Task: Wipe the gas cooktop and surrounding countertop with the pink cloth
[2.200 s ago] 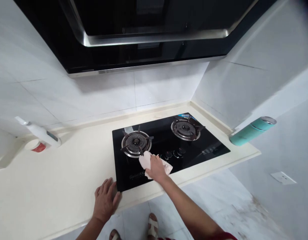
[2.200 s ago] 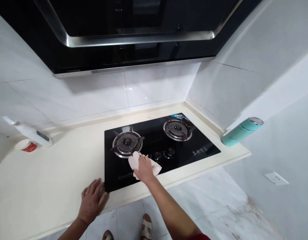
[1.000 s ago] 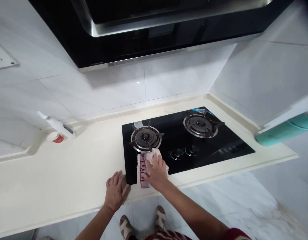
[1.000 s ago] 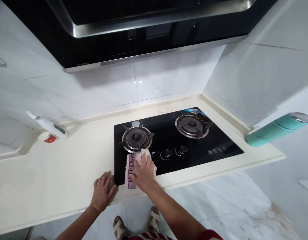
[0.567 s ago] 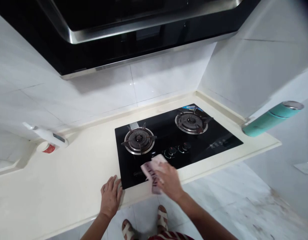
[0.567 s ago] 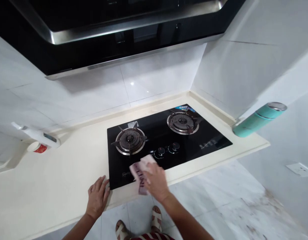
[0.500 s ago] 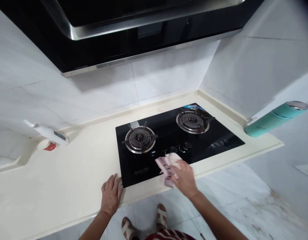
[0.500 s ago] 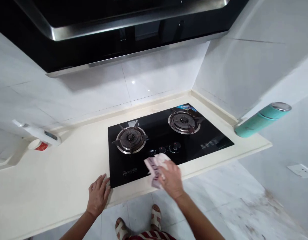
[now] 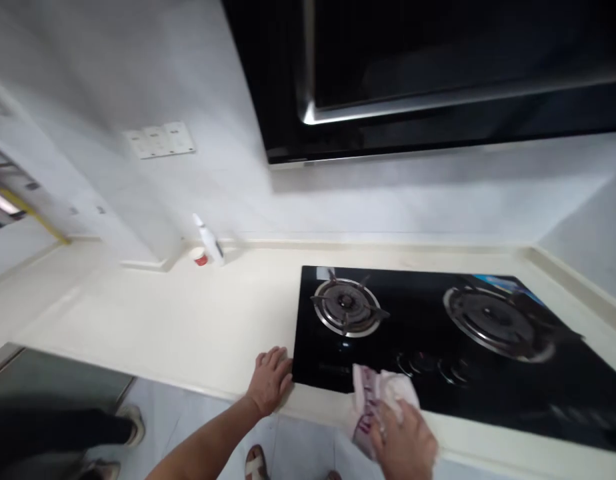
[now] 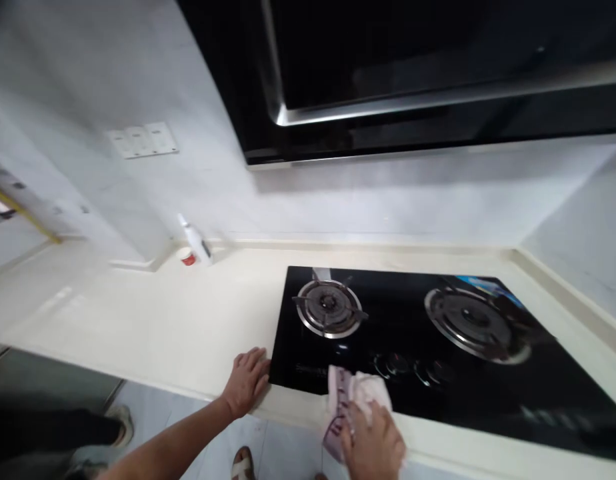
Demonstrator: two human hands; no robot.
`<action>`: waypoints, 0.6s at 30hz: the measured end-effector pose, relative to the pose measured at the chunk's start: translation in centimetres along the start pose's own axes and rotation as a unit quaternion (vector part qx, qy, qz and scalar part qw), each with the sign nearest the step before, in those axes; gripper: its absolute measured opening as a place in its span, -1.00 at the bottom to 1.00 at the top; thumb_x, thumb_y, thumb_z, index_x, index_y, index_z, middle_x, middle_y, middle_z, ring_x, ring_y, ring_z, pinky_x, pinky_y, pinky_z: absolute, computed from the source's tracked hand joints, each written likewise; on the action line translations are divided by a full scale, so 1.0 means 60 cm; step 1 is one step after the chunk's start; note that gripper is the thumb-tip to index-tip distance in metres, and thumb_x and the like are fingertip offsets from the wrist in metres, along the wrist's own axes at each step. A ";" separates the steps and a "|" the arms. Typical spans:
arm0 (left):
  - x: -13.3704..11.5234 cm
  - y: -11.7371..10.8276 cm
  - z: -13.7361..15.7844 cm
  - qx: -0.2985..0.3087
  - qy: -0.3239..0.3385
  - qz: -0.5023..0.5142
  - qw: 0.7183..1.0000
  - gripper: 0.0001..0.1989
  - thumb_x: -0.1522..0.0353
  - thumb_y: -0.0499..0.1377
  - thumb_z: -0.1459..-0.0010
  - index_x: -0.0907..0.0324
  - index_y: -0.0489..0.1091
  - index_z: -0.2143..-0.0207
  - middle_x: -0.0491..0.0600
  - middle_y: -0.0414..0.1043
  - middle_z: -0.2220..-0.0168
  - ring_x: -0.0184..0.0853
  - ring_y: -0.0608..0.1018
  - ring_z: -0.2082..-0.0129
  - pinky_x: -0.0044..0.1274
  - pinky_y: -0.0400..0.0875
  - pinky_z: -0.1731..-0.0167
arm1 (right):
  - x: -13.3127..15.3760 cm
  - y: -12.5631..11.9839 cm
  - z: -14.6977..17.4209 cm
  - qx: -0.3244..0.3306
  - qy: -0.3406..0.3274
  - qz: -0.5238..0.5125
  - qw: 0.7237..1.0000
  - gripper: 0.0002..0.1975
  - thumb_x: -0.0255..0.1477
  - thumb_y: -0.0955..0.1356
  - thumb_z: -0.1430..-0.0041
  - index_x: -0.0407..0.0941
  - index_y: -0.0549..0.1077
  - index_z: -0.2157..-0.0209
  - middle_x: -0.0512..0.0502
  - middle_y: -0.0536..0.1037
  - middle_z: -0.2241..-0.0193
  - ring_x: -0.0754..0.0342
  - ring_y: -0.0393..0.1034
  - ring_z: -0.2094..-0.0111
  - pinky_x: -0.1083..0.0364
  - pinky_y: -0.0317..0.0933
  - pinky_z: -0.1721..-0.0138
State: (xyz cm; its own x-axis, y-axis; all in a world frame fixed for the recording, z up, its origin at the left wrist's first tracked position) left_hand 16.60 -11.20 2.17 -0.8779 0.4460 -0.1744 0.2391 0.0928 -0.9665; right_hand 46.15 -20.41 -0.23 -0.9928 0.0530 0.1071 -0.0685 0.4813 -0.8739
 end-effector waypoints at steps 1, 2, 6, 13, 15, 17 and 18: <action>0.000 0.002 0.002 0.006 -0.006 0.011 1.000 -0.65 0.25 0.05 -0.33 0.02 0.37 -0.12 0.04 0.32 -0.24 -0.13 0.27 -0.27 -0.18 0.15 -0.17 | 0.051 0.005 0.000 -0.005 -0.051 -0.027 0.998 -0.73 -0.31 0.32 -0.17 -0.04 0.53 0.12 -0.30 0.40 -0.04 -0.32 0.25 -0.04 -0.18 0.19 0.10; 0.000 0.003 0.004 0.009 -0.011 0.021 1.000 -0.65 0.24 0.05 -0.33 0.01 0.36 -0.13 0.04 0.31 -0.24 -0.12 0.27 -0.27 -0.17 0.14 -0.18 | 0.101 0.010 -0.003 -0.007 -0.101 -0.056 0.993 -0.74 -0.33 0.33 -0.15 -0.02 0.53 0.13 -0.28 0.41 -0.04 -0.31 0.24 -0.06 -0.18 0.20 0.07; 0.008 0.008 0.014 -0.017 -0.025 0.076 0.997 -0.57 0.20 0.19 -0.19 0.04 0.38 -0.10 0.08 0.34 -0.21 -0.05 0.31 -0.24 -0.12 0.17 -0.17 | 0.266 0.016 -0.026 -0.004 -0.240 -0.137 0.961 -0.72 -0.41 0.34 -0.11 0.01 0.52 0.12 -0.19 0.43 -0.07 -0.23 0.24 -0.09 -0.14 0.16 -0.04; 0.057 -0.023 0.057 -0.189 -0.142 0.158 0.959 -0.58 0.40 0.03 -0.20 0.18 0.35 -0.12 0.18 0.35 -0.12 -0.14 0.41 -0.14 -0.19 0.35 -0.13 | 0.310 0.052 -0.035 -0.007 -0.262 -0.183 0.948 -0.75 -0.33 0.34 -0.11 0.07 0.54 0.15 -0.07 0.49 -0.08 -0.17 0.29 -0.08 -0.08 0.11 -0.09; 0.068 -0.047 0.083 -0.264 -0.206 0.180 0.925 -0.58 0.45 -0.09 -0.27 0.17 0.33 -0.12 0.17 0.33 -0.13 -0.18 0.39 -0.16 -0.18 0.34 -0.16 | 0.302 0.059 -0.032 0.014 -0.243 -0.194 0.951 -0.74 -0.29 0.33 -0.14 0.09 0.55 0.14 -0.06 0.49 -0.09 -0.18 0.30 -0.09 -0.08 0.13 -0.08; 0.055 -0.063 0.096 -0.287 -0.220 0.208 0.909 -0.62 0.40 -0.09 -0.32 0.13 0.34 -0.11 0.14 0.31 -0.17 -0.20 0.36 -0.19 -0.19 0.32 -0.19 | 0.301 0.061 -0.040 0.045 -0.195 -0.219 0.955 -0.73 -0.26 0.29 -0.20 0.08 0.55 0.13 -0.08 0.48 -0.11 -0.18 0.31 -0.09 -0.08 0.17 -0.06; 0.039 -0.067 0.093 -0.272 -0.202 0.219 0.915 -0.64 0.36 -0.06 -0.33 0.11 0.34 -0.11 0.12 0.28 -0.20 -0.20 0.35 -0.20 -0.20 0.31 -0.20 | 0.302 0.059 -0.049 0.060 -0.159 -0.242 0.955 -0.70 -0.24 0.25 -0.23 0.07 0.55 0.12 -0.10 0.49 -0.10 -0.18 0.32 -0.07 -0.09 0.20 -0.04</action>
State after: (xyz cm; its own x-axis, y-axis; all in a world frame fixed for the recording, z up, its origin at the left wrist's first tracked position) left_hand 11.26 -15.50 4.58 -0.7044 0.1906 -0.6838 0.6789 0.4619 -0.5707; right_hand 28.19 -15.16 -0.01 -0.8210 -0.4268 0.3793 -0.5181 0.2777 -0.8090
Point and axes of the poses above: each hand's wrist, its own z-axis away from the middle knuckle, its own y-axis out of the palm, x = y × z, the point moved 9 cm from there along -z, towards the middle knuckle
